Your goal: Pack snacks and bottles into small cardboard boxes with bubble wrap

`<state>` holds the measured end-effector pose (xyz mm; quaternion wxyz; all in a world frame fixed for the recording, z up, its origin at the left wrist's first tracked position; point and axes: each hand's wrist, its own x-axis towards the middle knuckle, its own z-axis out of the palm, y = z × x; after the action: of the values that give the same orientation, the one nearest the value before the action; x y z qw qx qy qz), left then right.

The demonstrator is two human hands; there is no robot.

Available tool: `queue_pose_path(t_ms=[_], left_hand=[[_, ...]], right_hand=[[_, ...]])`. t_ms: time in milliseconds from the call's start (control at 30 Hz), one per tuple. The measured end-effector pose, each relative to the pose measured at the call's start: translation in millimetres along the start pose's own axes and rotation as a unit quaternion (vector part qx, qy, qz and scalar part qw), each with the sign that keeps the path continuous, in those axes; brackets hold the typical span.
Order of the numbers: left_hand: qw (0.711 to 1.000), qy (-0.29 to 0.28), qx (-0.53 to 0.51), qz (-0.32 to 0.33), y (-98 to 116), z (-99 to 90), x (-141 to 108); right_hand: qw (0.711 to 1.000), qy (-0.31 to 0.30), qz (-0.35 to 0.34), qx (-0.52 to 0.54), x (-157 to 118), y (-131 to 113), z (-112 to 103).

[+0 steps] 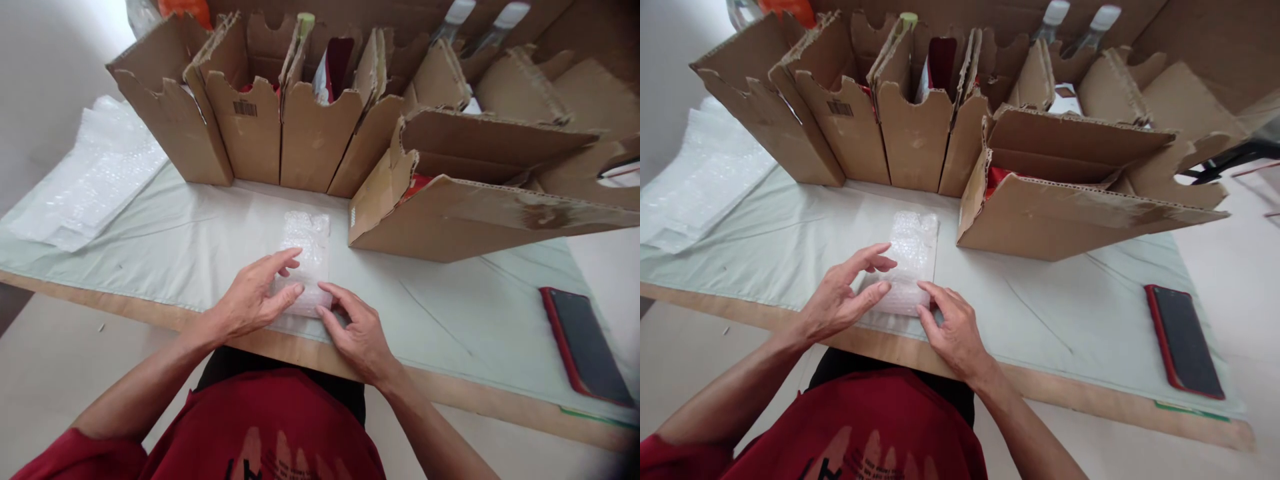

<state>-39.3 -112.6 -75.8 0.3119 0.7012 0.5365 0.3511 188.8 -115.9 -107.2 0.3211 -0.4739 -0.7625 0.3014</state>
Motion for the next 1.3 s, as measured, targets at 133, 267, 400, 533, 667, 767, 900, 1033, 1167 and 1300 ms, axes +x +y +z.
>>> queue_pose_path(t_ms=[133,267,400,533,667,767,900,1033,1167,1300], left_hand=[[0.989,-0.133,0.049,-0.03,-4,-0.1,11],[0.991,-0.11,0.049,-0.053,-12,1.7,11],[0.994,-0.089,0.026,-0.057,-18,4.3,8],[0.994,-0.061,0.077,-0.056,-23,12.6,8],[0.985,-0.067,0.159,-0.018,-27,20.5,11],[0.979,-0.076,0.188,-0.009,-27,21.7,13],[0.978,-0.063,0.197,0.012,-23,11.8,8],[0.986,0.012,0.161,0.051,-15,-3.1,-4],[0.992,-0.034,0.117,0.043,-16,-2.6,-4],[0.991,-0.042,0.123,-0.014,-26,8.8,13]], right_hand=[[1.0,0.006,0.024,0.0,-2,-3,1],[0.997,-0.024,0.055,-0.049,5,-6,3],[0.986,-0.065,0.049,-0.148,14,-4,5],[0.973,-0.023,-0.017,-0.23,9,-8,-3],[0.956,-0.026,-0.156,-0.248,-2,-18,-13],[0.939,-0.119,-0.209,-0.247,1,-17,-10],[0.949,-0.142,-0.194,-0.205,15,-11,-8],[0.975,-0.171,-0.09,-0.107,34,-11,-16],[0.981,-0.191,0.01,-0.01,49,-9,-18],[0.989,-0.042,-0.077,-0.122,43,-5,-16]])
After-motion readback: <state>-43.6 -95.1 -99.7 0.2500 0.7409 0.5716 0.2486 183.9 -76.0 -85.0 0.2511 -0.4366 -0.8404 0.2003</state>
